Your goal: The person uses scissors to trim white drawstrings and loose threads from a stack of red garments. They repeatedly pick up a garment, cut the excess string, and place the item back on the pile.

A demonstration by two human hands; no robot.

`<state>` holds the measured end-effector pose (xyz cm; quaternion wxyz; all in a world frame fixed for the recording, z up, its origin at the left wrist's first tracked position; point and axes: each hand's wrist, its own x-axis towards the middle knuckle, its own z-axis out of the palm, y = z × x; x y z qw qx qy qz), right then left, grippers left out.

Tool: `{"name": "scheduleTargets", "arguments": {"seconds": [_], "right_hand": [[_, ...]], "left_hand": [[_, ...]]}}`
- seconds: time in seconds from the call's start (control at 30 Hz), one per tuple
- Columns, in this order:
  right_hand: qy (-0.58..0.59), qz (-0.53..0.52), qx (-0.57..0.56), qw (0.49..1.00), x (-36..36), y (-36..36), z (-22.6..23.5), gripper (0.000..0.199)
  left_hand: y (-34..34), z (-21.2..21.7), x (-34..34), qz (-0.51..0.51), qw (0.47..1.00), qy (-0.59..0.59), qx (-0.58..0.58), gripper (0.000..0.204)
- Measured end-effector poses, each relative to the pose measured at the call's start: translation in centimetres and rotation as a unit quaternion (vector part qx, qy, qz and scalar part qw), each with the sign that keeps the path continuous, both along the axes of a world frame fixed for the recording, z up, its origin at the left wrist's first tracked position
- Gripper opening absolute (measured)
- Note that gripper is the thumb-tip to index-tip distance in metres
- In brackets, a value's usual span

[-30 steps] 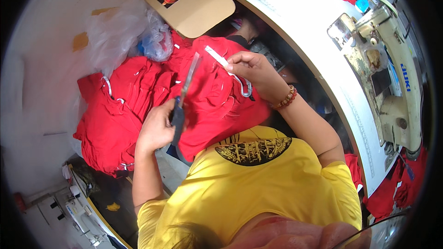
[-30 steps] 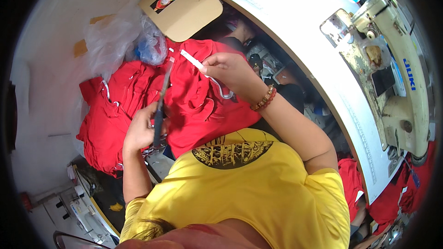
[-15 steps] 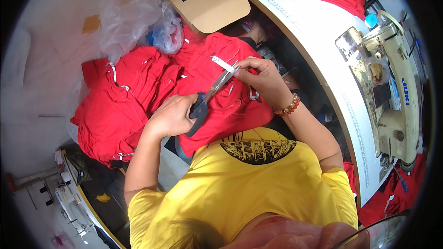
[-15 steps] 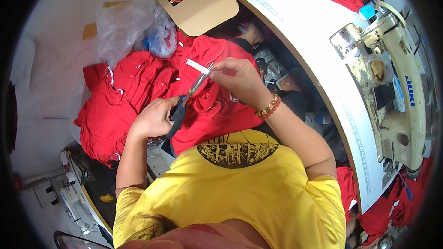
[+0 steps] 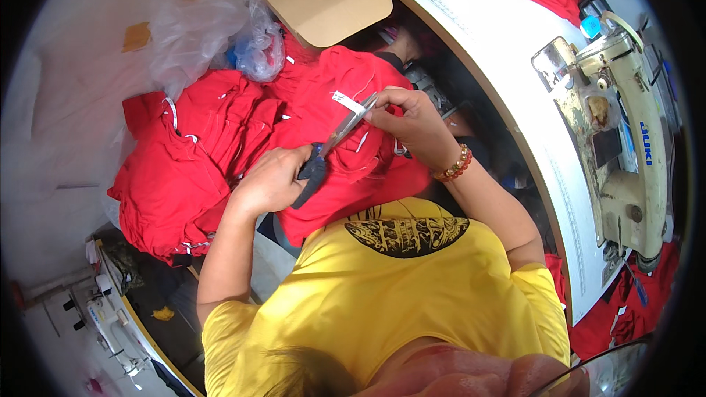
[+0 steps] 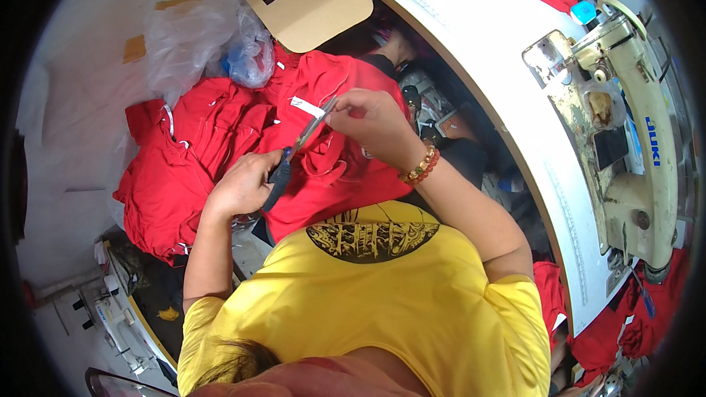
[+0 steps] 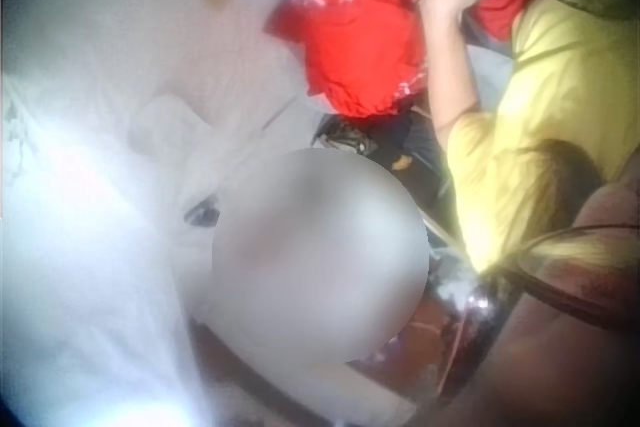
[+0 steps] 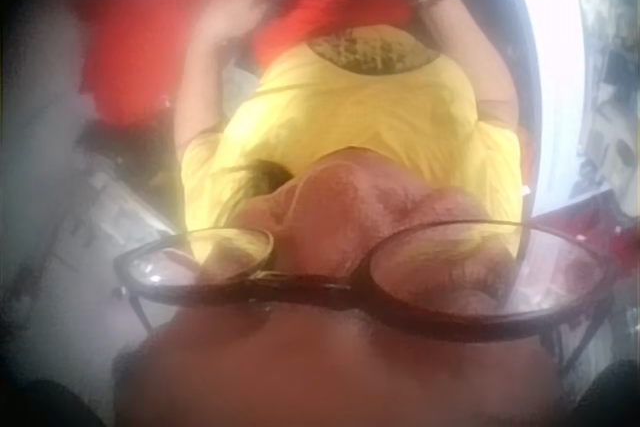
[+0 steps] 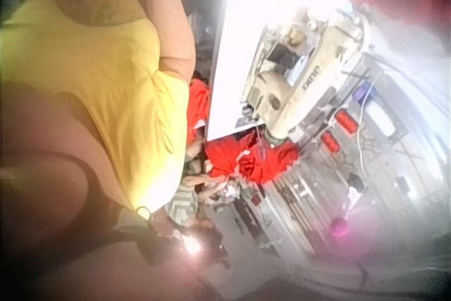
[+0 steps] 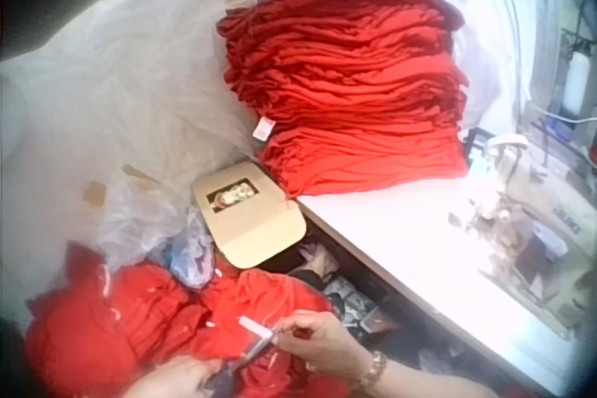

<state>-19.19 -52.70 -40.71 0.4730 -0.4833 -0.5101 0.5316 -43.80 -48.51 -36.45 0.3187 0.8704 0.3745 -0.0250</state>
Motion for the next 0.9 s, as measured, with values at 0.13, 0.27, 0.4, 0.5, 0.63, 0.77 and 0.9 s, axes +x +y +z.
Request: {"name": "scheduleTargets", "arguments": {"seconds": [0.13, 0.27, 0.4, 0.5, 0.63, 0.77, 0.9], "right_hand": [[0.015, -0.041, 0.019, 0.999, -0.4, 0.1, -0.1, 0.009], [0.142, -0.092, 0.001, 0.986, -0.9, 0.5, -0.6, 0.009], [0.309, 0.058, -0.075, 0.946, -3.1, -0.2, -0.9, 0.008], [-0.007, 0.049, 0.192, 0.98, -3.3, 1.1, -1.1, 0.031], [-0.41, 0.084, 0.259, 0.87, 0.1, 3.1, -3.4, 0.055], [-0.171, -0.038, 0.169, 0.97, 1.7, 5.0, -2.4, 0.044], [-0.242, -0.176, 0.31, 0.903, 3.8, 7.4, 4.3, 0.036]], "left_hand": [[-0.2, -0.4, -0.5, 0.062, 0.998, 0.001, -0.022, 0.02], [-3.3, -3.6, -0.1, 0.237, 0.924, -0.284, -0.092, 0.03], [-6.2, -5.1, 4.0, 0.331, 0.925, -0.157, -0.103, 0.048], [-5.5, -10.1, 3.5, 0.346, 0.833, -0.407, -0.141, 0.041], [-5.4, -5.0, 2.1, 0.327, 0.816, -0.422, -0.222, 0.031], [-3.9, -1.1, -2.2, 0.354, 0.875, -0.33, -0.016, 0.043], [1.6, 5.4, -6.6, 0.315, 0.864, -0.275, 0.282, 0.019]]}}
